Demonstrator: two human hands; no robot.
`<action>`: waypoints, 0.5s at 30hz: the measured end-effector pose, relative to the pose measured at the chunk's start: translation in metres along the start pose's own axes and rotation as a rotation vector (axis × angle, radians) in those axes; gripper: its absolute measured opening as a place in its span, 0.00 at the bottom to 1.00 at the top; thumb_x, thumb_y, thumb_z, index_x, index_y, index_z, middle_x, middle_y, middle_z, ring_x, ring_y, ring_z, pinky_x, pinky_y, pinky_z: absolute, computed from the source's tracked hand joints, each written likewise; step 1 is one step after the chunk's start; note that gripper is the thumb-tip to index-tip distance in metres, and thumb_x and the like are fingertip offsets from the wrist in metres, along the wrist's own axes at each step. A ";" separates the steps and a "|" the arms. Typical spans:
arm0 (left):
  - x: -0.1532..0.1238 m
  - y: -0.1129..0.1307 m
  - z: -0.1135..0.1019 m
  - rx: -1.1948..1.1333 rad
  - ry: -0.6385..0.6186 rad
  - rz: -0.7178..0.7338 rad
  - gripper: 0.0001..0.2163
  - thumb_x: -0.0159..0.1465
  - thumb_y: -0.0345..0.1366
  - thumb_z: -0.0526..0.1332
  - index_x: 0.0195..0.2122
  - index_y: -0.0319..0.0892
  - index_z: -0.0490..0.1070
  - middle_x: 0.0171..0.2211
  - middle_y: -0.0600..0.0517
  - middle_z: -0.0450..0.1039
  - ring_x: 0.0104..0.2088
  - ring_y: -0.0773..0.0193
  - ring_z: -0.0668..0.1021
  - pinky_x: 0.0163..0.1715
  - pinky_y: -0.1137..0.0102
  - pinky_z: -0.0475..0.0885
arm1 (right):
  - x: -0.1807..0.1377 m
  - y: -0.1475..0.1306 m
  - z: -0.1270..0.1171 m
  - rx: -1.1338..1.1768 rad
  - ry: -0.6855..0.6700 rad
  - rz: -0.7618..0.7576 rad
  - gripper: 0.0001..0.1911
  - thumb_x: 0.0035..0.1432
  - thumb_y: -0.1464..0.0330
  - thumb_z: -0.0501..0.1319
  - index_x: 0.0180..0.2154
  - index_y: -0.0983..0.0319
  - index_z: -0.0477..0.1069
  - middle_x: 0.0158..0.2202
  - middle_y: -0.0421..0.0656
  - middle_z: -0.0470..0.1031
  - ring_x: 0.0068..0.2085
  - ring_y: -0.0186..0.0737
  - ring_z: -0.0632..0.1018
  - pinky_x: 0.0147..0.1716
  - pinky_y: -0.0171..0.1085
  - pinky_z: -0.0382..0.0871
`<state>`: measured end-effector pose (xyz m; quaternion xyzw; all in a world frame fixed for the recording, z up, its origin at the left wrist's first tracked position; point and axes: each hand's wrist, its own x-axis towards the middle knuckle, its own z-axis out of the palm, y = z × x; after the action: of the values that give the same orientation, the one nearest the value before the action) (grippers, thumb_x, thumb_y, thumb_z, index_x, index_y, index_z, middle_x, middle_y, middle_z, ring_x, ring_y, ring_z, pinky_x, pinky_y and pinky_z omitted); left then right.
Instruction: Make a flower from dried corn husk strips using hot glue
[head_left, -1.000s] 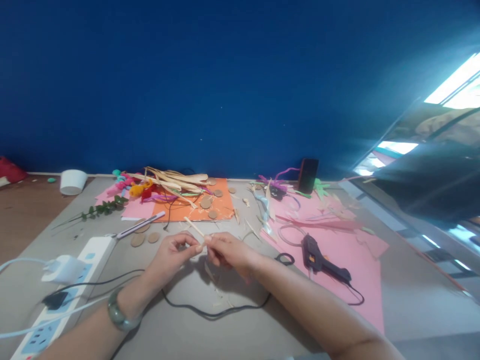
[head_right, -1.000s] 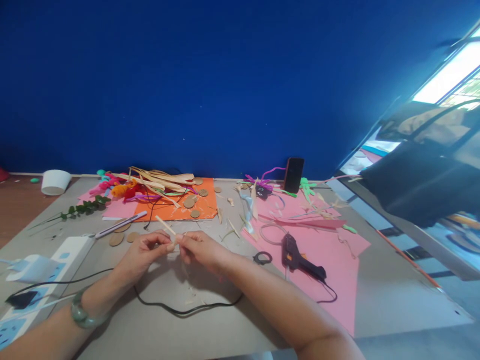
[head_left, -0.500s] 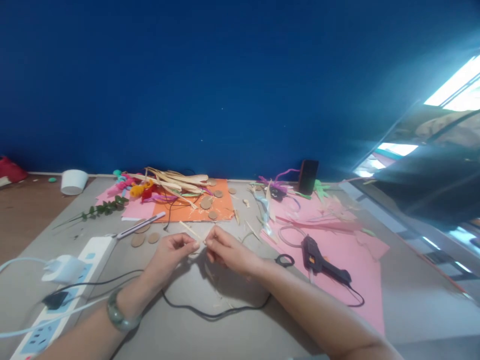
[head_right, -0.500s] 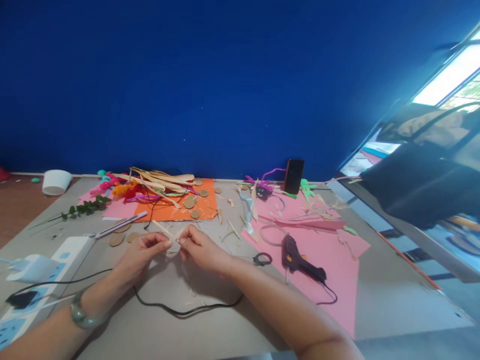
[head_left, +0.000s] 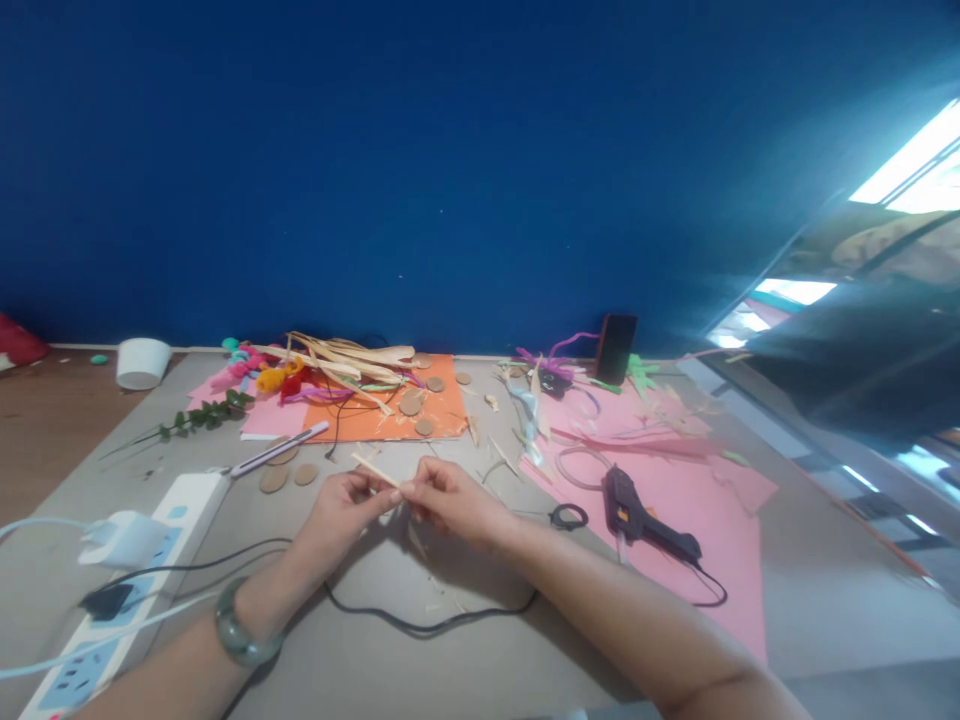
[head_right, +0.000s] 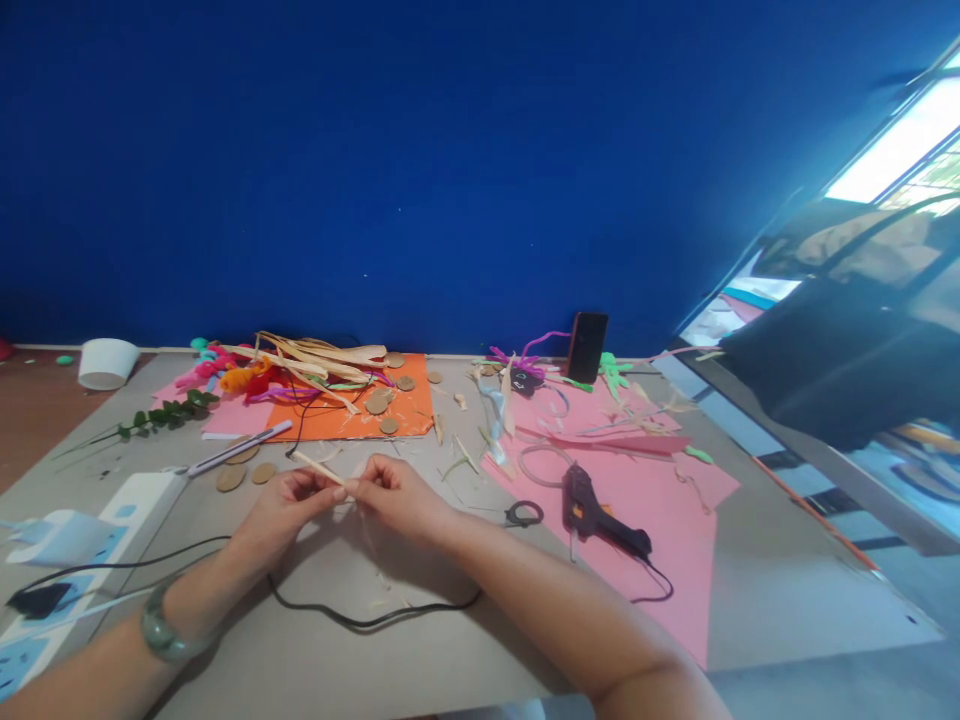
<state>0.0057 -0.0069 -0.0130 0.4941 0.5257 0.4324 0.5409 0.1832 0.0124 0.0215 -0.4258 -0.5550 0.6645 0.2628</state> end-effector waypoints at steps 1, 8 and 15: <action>0.000 0.000 0.000 0.007 0.006 0.002 0.12 0.49 0.42 0.70 0.25 0.36 0.76 0.22 0.51 0.73 0.22 0.68 0.71 0.24 0.74 0.64 | 0.001 0.001 -0.001 0.004 -0.002 0.008 0.18 0.52 0.57 0.64 0.26 0.61 0.59 0.17 0.32 0.64 0.15 0.25 0.58 0.15 0.28 0.49; -0.001 0.001 0.001 0.069 -0.021 0.055 0.11 0.51 0.41 0.68 0.25 0.37 0.76 0.22 0.51 0.74 0.24 0.67 0.72 0.25 0.74 0.64 | 0.000 0.001 -0.001 -0.065 0.012 -0.017 0.17 0.54 0.59 0.63 0.25 0.62 0.60 0.17 0.33 0.66 0.16 0.24 0.60 0.16 0.27 0.48; -0.002 0.007 0.001 0.096 -0.050 0.063 0.11 0.52 0.41 0.67 0.26 0.37 0.76 0.24 0.51 0.74 0.24 0.66 0.71 0.25 0.73 0.64 | 0.005 0.007 -0.004 0.095 -0.056 0.018 0.19 0.51 0.57 0.65 0.24 0.61 0.59 0.16 0.33 0.66 0.14 0.24 0.57 0.14 0.28 0.45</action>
<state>0.0069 -0.0078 -0.0060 0.5463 0.5163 0.4110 0.5159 0.1856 0.0168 0.0136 -0.3990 -0.5264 0.7039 0.2611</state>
